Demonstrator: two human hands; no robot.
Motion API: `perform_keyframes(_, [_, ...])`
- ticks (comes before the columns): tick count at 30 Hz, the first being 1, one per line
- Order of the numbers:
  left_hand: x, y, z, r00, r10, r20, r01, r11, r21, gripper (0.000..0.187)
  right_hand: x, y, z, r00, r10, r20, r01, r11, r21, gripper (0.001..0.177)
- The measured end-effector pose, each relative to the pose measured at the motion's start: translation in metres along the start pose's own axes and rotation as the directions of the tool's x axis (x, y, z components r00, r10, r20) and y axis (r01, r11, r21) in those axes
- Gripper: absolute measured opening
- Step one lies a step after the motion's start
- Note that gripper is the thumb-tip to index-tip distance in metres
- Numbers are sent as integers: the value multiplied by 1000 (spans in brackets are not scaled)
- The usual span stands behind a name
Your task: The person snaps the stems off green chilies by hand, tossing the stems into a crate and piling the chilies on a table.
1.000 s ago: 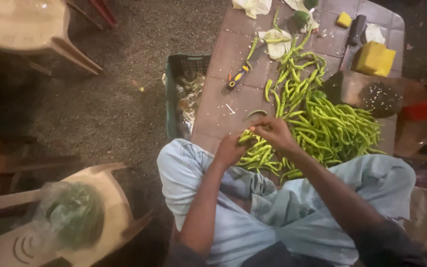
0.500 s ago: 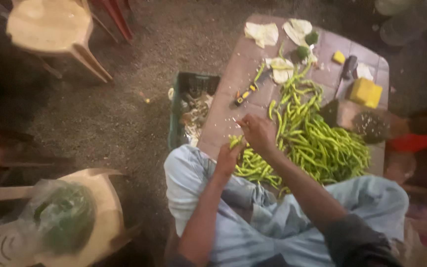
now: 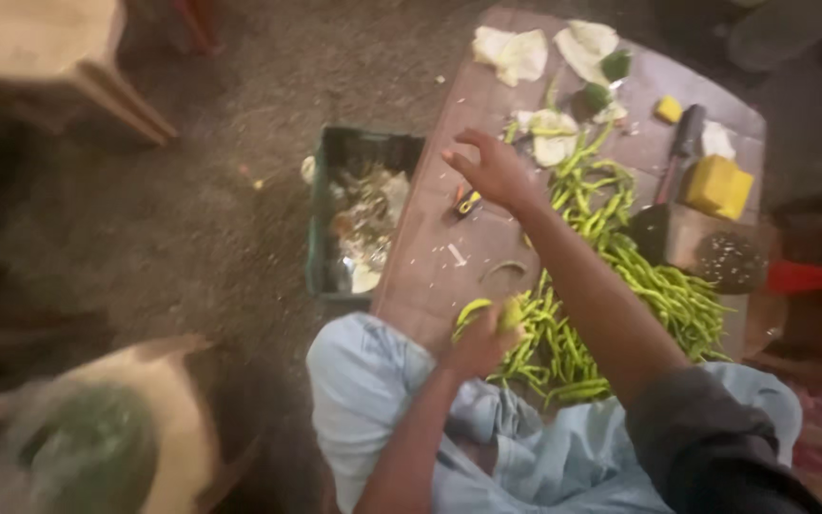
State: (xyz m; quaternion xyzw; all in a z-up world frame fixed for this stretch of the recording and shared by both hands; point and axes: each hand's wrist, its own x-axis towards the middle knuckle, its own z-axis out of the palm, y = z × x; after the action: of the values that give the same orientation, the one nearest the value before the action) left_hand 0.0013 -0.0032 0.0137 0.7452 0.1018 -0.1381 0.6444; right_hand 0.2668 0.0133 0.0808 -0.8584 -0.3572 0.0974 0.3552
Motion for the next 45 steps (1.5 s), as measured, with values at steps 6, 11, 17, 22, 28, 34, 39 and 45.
perform_keyframes(6, [-6,7,19,949,314,39,-312,949,-39,66,-99,77,-52,899,439,5,-373,771,-516,43])
perform_keyframes(11, [-10,22,10,990,130,55,-128,991,-35,61,-171,100,-31,952,285,-115,-307,875,-373,32])
perform_keyframes(17, [-12,24,2,985,139,-98,-133,989,71,45,-181,85,-41,894,419,-160,-418,907,41,35])
perform_keyframes(22, [-15,36,-2,982,108,-158,-123,988,-93,42,-213,44,-64,826,557,-80,-501,792,348,35])
perform_keyframes(28, [-16,25,7,952,-114,284,302,502,-810,55,-291,-28,-21,961,19,-275,-5,999,49,25])
perform_keyframes(34, [-6,-29,21,998,-59,5,44,690,-723,31,-317,-64,5,996,-68,-59,79,978,196,25])
perform_keyframes(39, [-2,-21,19,994,-41,-103,-47,688,-724,21,-296,-49,-11,924,363,-116,-280,854,438,19])
perform_keyframes(45, [-10,-7,13,993,61,-98,-108,784,-612,17,-278,-41,-18,952,305,-15,-268,860,434,19])
